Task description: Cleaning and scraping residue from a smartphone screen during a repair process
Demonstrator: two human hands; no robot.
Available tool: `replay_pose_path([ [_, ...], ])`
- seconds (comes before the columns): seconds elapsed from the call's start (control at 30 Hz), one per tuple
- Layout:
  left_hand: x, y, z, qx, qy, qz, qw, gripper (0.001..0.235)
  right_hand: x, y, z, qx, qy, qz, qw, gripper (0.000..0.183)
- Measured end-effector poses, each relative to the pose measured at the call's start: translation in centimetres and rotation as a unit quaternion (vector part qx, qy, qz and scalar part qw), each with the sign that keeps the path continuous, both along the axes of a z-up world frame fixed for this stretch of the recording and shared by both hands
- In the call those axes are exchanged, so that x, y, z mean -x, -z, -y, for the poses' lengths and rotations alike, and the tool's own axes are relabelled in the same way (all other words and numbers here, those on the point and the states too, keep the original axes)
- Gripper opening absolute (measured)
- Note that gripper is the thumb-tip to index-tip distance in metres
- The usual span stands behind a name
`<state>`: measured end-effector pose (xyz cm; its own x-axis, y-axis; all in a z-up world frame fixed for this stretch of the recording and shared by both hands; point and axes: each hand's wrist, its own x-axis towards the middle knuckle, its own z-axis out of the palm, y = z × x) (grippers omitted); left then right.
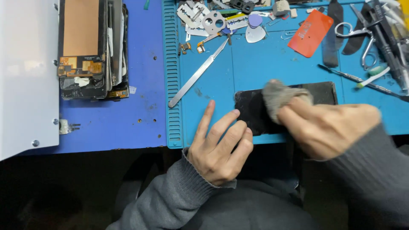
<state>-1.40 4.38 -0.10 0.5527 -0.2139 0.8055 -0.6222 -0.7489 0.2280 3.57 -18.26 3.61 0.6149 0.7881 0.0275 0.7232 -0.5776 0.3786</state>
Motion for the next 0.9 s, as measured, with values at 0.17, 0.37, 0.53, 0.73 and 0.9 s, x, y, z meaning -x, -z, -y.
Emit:
replay_pose_path([
  [0.17,0.1,0.2,-0.1,0.0,-0.007,0.003,1.0,0.022,1.7,-1.4,0.7,0.011,0.03,-0.011,0.999,0.022],
  [0.37,0.1,0.2,0.0,0.005,-0.006,0.01,1.0,0.023,2.3,-0.6,-0.4,-0.013,-0.042,-0.046,0.998,0.02],
  [0.53,0.2,0.7,0.2,0.017,-0.01,0.02,1.0,0.024,1.0,-0.1,-0.8,0.007,-0.029,0.013,0.999,0.02],
  [0.73,0.3,0.4,-0.2,0.025,-0.006,0.024,0.999,0.026,0.9,0.5,-1.8,-0.016,-0.02,-0.01,1.0,0.025],
  [0.9,0.5,-0.2,-1.4,0.008,0.021,-0.022,1.0,0.023,3.2,-2.5,-2.6,0.021,-0.009,-0.087,0.996,0.016],
])
